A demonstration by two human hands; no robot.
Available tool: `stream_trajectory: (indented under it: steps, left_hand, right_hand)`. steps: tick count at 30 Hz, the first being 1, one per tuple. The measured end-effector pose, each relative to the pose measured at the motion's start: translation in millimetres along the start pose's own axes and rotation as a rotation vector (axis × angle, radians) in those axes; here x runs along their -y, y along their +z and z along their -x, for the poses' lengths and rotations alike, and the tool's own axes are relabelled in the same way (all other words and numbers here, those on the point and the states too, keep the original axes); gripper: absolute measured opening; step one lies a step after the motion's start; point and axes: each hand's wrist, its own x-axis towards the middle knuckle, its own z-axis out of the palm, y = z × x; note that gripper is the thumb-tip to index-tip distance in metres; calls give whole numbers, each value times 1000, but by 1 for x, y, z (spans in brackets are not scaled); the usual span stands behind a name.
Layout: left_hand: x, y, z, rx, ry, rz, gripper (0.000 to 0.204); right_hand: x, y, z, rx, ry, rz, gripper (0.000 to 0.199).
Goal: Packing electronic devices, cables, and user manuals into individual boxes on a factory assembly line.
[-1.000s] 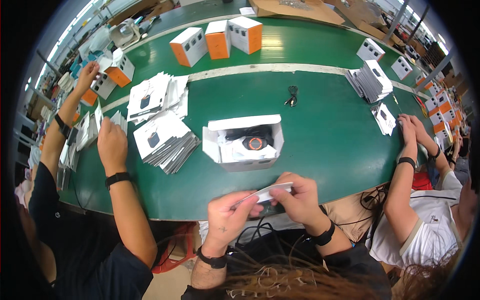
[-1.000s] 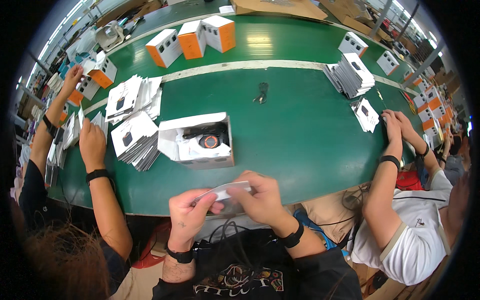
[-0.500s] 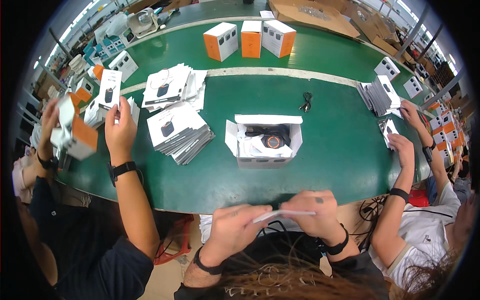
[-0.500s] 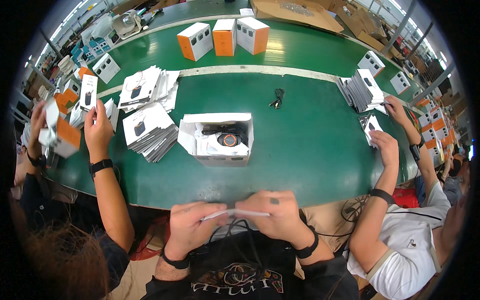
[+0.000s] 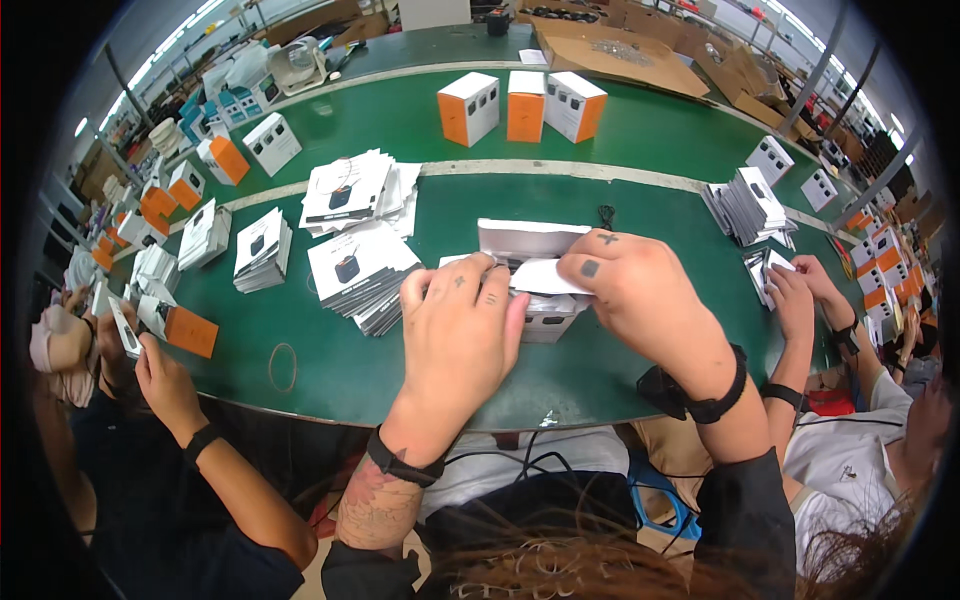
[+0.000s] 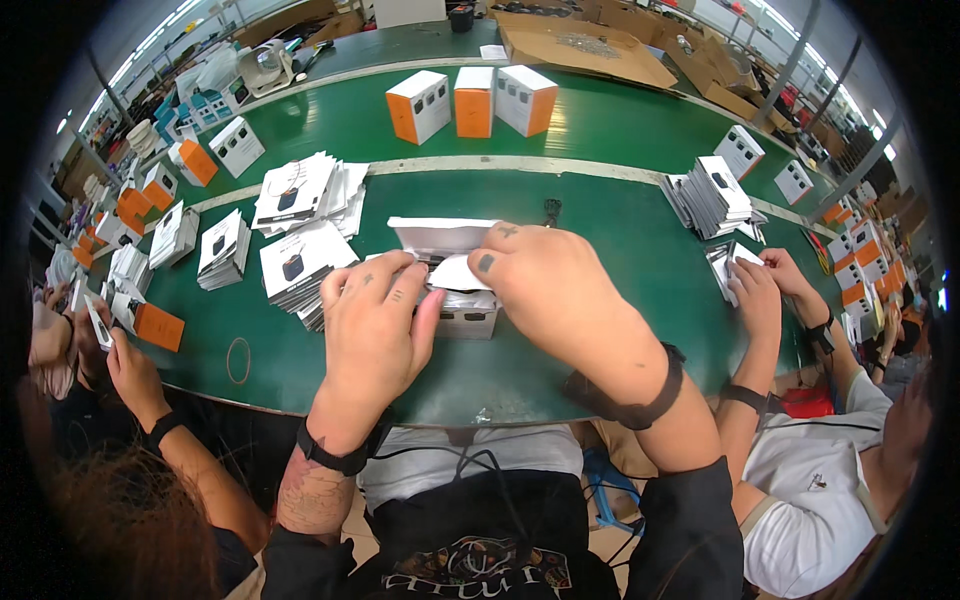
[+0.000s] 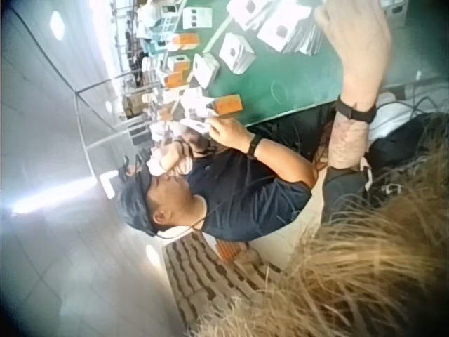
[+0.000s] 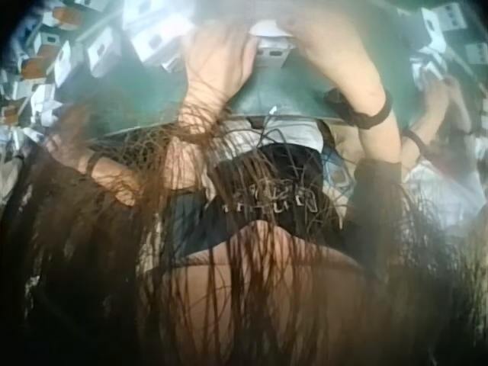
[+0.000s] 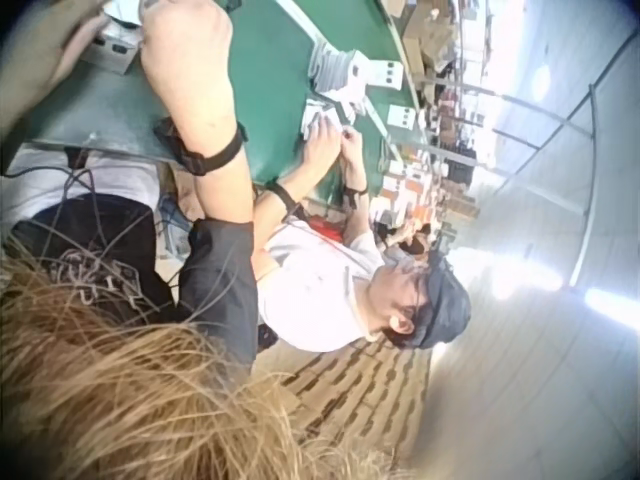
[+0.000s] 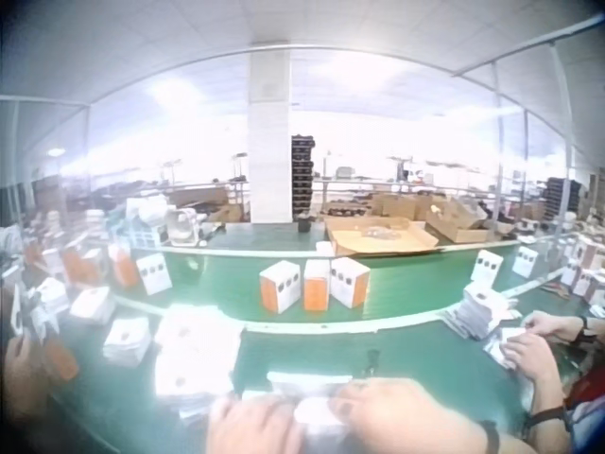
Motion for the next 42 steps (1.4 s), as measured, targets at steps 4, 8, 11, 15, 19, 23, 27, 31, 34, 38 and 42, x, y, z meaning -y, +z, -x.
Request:
stream_trajectory:
  steps: [4, 8, 11, 15, 19, 23, 27, 31, 34, 38, 42]
  left_hand:
    - [6, 1, 7, 22, 44, -12, 30]
    - [9, -3, 6, 76, 80, 37, 39]
    - [18, 2, 7, 93, 96, 79, 47]
    - [9, 1, 4, 133, 2, 41, 60]
    - [4, 7, 0, 136, -36, 23, 67]
    - [10, 5, 0, 141, -26, 68, 68]
    - [16, 6, 0, 125, 69, 61, 65]
    - [18, 4, -7, 159, 80, 136, 68]
    - [20, 5, -7, 150, 41, 172, 71]
    - [13, 5, -7, 139, 62, 101, 71]
    - [14, 20, 3, 56, 68, 215, 68]
  right_hand:
    - [11, -7, -9, 91, 110, 115, 10]
    - [23, -2, -18, 126, 197, 184, 9]
    - [23, -2, -20, 142, 190, 187, 9]
    - [18, -6, -18, 157, 230, 163, 6]
    - [14, -4, -14, 142, 237, 169, 7]
    - [6, -5, -12, 117, 227, 87, 8]
    - [-4, 4, 4, -6, 259, -66, 15]
    - [-5, 6, 13, -96, 330, -127, 16]
    - [-3, 11, 7, -80, 285, -75, 17]
    - [-2, 11, 5, -72, 228, 22, 16]
    - [10, 6, 1, 4, 201, 230, 14]
